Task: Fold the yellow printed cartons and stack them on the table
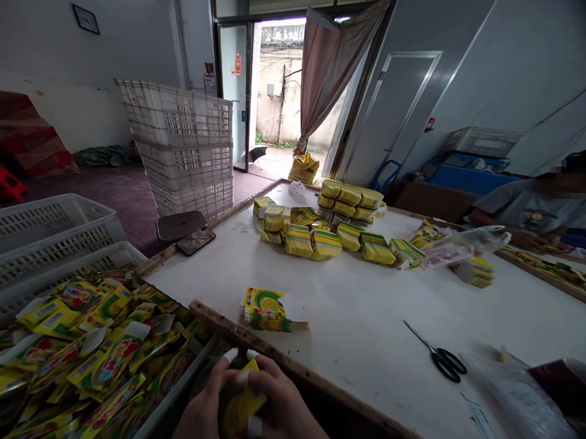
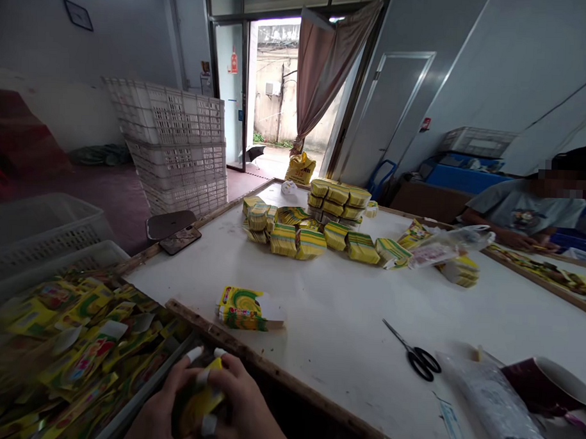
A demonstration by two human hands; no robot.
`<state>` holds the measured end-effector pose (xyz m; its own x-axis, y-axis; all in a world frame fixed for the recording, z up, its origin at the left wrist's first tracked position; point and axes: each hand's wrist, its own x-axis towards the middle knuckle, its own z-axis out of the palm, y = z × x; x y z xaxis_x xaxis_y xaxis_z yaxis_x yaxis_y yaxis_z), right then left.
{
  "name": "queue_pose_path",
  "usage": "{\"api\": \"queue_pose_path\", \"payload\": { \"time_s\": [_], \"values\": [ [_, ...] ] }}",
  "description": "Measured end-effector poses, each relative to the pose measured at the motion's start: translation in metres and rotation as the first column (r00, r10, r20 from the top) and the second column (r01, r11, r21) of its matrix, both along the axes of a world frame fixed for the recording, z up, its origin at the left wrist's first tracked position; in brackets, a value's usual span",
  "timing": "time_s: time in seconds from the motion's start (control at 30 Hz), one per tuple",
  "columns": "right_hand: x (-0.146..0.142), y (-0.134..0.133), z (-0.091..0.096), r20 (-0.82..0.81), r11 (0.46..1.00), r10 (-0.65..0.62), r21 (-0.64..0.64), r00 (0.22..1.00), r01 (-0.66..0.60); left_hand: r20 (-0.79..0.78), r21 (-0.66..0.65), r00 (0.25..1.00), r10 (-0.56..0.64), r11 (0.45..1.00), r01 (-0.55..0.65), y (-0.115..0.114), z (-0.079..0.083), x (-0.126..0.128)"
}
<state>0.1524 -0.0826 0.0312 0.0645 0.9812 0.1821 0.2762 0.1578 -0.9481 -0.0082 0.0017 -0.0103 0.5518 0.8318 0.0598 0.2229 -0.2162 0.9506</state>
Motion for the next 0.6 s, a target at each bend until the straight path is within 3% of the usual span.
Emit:
{"api": "queue_pose_path", "payload": {
  "time_s": [0.07, 0.13, 0.2, 0.27, 0.3, 0.43, 0.53, 0.6],
  "values": [
    [0.003, 0.008, -0.003, -0.129, 0.997, -0.07, 0.015, 0.989, 0.073, 0.23, -0.202, 0.928, 0.292, 0.947, -0.248, 0.01, 0.006, 0.002],
    [0.017, 0.02, -0.009, -0.12, 0.977, -0.204, 0.03, 0.971, 0.209, 0.392, -0.476, 0.72, 0.573, 0.796, -0.374, 0.027, 0.006, -0.002],
    [0.039, 0.036, -0.017, 0.069, 0.905, -0.424, 0.072, 0.903, 0.419, 0.337, -0.721, 0.523, 0.783, 0.572, -0.392, 0.042, 0.001, -0.009],
    [0.06, 0.05, -0.026, 0.291, 0.823, -0.565, 0.125, 0.772, 0.554, 0.242, -0.799, 0.467, 0.851, 0.448, -0.402, 0.048, -0.006, -0.014],
    [0.068, 0.056, -0.031, 0.388, 0.809, -0.575, 0.138, 0.72, 0.571, 0.209, -0.808, 0.475, 0.855, 0.425, -0.408, 0.047, -0.01, -0.016],
    [0.081, 0.068, -0.041, 0.592, 0.838, -0.502, 0.151, 0.63, 0.525, 0.201, -0.784, 0.584, 0.787, 0.486, -0.385, 0.027, -0.022, -0.012],
    [0.08, 0.068, -0.036, 0.556, 0.831, -0.522, 0.163, 0.647, 0.531, 0.227, -0.751, 0.664, 0.713, 0.562, -0.346, 0.012, -0.028, -0.002],
    [0.073, 0.064, -0.031, 0.44, 0.809, -0.572, 0.167, 0.692, 0.563, 0.261, -0.735, 0.692, 0.673, 0.603, -0.31, 0.006, -0.03, 0.006]
  ]
}}
